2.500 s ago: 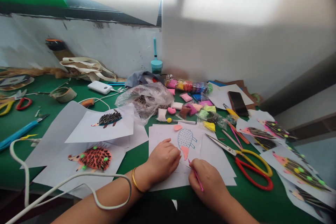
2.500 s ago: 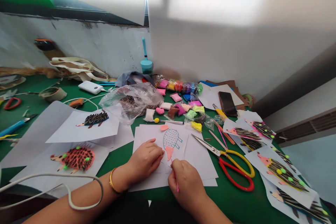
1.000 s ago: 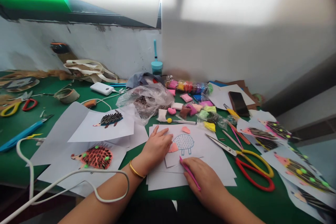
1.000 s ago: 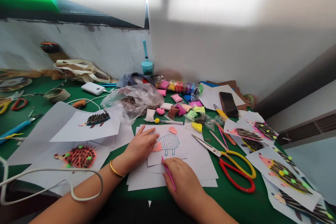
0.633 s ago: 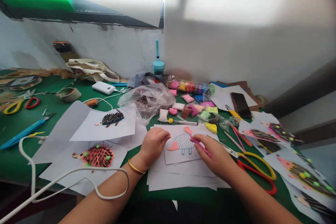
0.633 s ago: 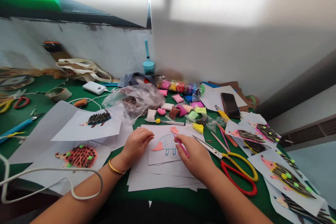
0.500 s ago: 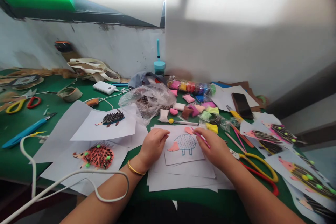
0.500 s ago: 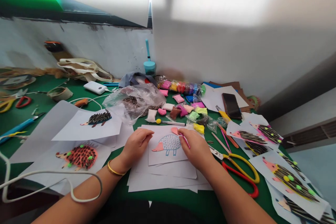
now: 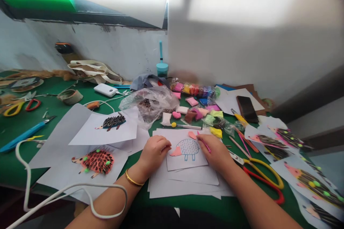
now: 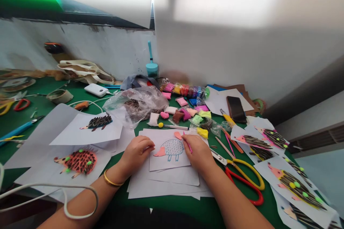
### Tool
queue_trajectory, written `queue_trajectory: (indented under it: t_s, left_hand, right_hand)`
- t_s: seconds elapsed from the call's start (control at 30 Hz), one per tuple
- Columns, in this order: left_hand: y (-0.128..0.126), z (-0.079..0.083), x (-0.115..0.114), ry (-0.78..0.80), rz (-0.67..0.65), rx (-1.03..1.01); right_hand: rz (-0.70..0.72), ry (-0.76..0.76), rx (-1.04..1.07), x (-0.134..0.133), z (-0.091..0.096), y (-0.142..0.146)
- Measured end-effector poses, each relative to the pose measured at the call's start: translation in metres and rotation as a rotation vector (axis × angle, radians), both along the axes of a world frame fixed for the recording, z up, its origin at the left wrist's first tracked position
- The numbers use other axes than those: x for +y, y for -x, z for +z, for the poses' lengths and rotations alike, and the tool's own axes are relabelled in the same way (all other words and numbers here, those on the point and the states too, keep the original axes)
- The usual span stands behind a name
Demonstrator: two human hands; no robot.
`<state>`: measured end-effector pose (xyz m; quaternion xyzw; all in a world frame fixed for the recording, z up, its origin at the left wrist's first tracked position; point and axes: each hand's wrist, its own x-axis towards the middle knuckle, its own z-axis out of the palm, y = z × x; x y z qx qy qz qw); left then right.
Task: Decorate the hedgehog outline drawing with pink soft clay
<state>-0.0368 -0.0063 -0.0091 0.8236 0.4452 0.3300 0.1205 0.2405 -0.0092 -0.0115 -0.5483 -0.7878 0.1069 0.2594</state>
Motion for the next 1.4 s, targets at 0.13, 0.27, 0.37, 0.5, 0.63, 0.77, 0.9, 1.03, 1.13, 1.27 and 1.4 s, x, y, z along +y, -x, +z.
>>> queue_trajectory:
  t_s: [0.13, 0.27, 0.37, 0.5, 0.63, 0.77, 0.9, 1.03, 1.13, 1.27, 1.4]
  left_hand:
    - [-0.002, -0.006, 0.002, 0.002, -0.013, -0.007]
    - [-0.006, -0.007, 0.007, 0.045, -0.042, 0.063]
    - [-0.009, -0.005, 0.01, 0.096, -0.051, 0.093]
    - [-0.012, -0.001, 0.013, 0.144, -0.046, 0.115]
    - [-0.012, 0.004, 0.017, 0.185, -0.02, 0.113]
    - [-0.016, 0.016, 0.022, 0.222, 0.012, 0.073]
    - [-0.026, 0.028, 0.025, 0.301, 0.018, 0.019]
    - [-0.04, 0.03, 0.026, 0.382, -0.01, -0.124]
    - [-0.054, 0.027, 0.028, 0.516, -0.013, -0.328]
    - [-0.073, 0.021, 0.03, 0.639, -0.05, -0.468]
    - [-0.082, 0.02, 0.032, 0.628, -0.024, -0.462]
  right_hand:
    - [-0.02, -0.04, -0.007, -0.002, -0.003, -0.001]
    - [-0.023, -0.09, -0.021, 0.002, -0.002, -0.003]
    - [0.021, -0.136, -0.063, 0.01, 0.001, 0.0]
    - [0.053, -0.157, -0.136, 0.02, 0.004, 0.006]
    - [0.071, -0.159, -0.148, 0.024, 0.0, 0.008]
    - [0.057, -0.136, -0.062, 0.024, -0.003, 0.009]
    - [0.085, -0.086, 0.066, 0.023, -0.005, 0.009]
    - [0.08, -0.109, 0.239, 0.023, -0.003, 0.008]
    - [0.055, -0.133, 0.354, 0.02, 0.002, 0.011]
    - [0.1, -0.078, 0.454, 0.012, 0.008, 0.018]
    - [0.097, 0.052, 0.575, 0.005, 0.011, 0.02]
